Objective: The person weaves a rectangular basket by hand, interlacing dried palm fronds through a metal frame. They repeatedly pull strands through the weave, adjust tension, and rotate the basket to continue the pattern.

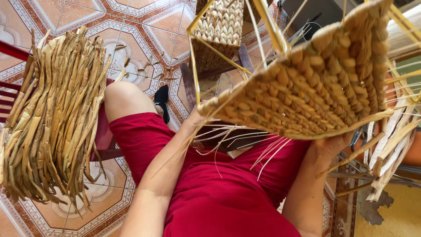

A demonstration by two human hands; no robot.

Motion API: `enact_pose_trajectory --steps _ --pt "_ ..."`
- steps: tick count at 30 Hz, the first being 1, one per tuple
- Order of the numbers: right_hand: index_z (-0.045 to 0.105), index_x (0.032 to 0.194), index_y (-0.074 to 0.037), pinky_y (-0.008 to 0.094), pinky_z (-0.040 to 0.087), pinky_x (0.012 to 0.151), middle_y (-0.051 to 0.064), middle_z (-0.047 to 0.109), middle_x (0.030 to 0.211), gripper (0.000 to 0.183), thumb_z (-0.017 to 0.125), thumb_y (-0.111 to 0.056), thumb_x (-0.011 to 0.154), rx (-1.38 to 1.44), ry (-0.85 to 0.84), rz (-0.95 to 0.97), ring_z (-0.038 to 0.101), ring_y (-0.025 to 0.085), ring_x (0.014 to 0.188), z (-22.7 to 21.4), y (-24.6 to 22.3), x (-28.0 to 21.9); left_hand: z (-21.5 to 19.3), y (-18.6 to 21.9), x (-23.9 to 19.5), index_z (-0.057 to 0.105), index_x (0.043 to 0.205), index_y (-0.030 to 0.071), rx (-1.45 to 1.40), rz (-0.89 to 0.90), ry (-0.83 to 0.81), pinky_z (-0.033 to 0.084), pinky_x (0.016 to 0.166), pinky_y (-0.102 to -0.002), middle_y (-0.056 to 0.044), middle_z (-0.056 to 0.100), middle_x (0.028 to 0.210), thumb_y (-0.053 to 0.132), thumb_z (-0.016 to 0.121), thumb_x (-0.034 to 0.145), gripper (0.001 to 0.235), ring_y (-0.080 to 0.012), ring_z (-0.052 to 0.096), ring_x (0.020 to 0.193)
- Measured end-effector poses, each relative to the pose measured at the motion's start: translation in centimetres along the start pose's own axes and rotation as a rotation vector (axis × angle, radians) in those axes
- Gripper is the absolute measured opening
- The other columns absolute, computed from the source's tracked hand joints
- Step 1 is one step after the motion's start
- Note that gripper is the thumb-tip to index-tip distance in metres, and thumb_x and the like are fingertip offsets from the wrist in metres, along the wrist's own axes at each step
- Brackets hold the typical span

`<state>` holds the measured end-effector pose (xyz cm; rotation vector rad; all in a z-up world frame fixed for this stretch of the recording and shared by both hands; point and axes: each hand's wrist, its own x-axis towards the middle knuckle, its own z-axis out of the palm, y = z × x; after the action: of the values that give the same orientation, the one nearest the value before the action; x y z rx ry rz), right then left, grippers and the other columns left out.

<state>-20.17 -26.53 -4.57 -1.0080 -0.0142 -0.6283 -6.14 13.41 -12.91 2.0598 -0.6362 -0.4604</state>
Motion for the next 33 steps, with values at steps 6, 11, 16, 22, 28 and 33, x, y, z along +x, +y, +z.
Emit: enact_pose_trajectory --steps 6,11,16,22,28,33 --pt "0.038 0.163 -0.012 0.047 0.035 0.126 0.009 0.045 0.169 0.076 0.067 -0.052 0.105 -0.069 0.011 -0.167 0.044 0.03 0.156 0.2 -3.5 3.1 -1.7 0.5 1.9 0.068 0.136 0.027 -0.109 -0.022 -0.01 0.047 0.106 -0.04 -0.008 0.069 0.138 0.064 0.072 0.077 0.07 -0.0292 0.065 0.124" --pt "0.038 0.166 -0.01 0.048 0.034 0.128 0.011 0.043 0.175 0.08 0.068 -0.053 0.105 -0.057 -0.038 -0.131 0.044 0.032 0.157 2.7 -6.4 6.2 -3.1 0.5 5.1 0.067 0.136 0.019 -0.096 -0.018 -0.01 0.051 0.105 -0.038 -0.013 0.069 0.134 0.067 0.074 0.079 0.074 -0.0271 0.066 0.126" --pt "0.04 0.163 -0.01 0.05 0.038 0.126 0.013 0.044 0.168 0.074 0.066 -0.048 0.106 0.038 0.021 -0.104 0.047 0.032 0.156 4.7 -5.2 5.8 -3.9 0.9 7.1 0.066 0.134 0.018 -0.089 0.038 -0.203 0.051 0.099 -0.039 -0.012 0.072 0.127 0.067 0.074 0.07 0.081 -0.0265 0.069 0.116" --pt "0.042 0.163 -0.009 0.045 0.041 0.128 0.011 0.047 0.166 0.07 0.068 -0.043 0.108 0.06 -0.019 -0.148 0.047 0.028 0.147 5.7 -4.0 4.4 -3.5 3.3 5.7 0.069 0.131 0.014 0.023 0.222 -0.085 0.045 0.102 -0.043 -0.018 0.068 0.131 0.068 0.075 0.078 0.076 -0.0364 0.06 0.121" --pt "0.04 0.163 -0.01 0.045 0.036 0.129 0.009 0.045 0.167 0.071 0.068 -0.044 0.107 0.033 0.006 -0.136 0.044 0.028 0.152 5.8 -4.7 4.1 -7.0 2.0 9.9 0.069 0.134 0.016 0.015 0.027 -0.242 0.045 0.112 -0.038 -0.01 0.068 0.141 0.064 0.075 0.077 0.075 -0.0277 0.062 0.13" --pt "0.039 0.162 -0.011 0.046 0.036 0.136 0.008 0.043 0.17 0.073 0.067 -0.047 0.104 0.088 0.038 -0.061 0.042 0.028 0.157 5.0 -4.9 4.3 -8.3 -0.9 13.7 0.053 0.148 0.016 -0.085 0.16 -0.512 0.04 0.117 -0.038 -0.006 0.055 0.154 0.058 0.074 0.08 0.082 -0.0243 0.05 0.141"
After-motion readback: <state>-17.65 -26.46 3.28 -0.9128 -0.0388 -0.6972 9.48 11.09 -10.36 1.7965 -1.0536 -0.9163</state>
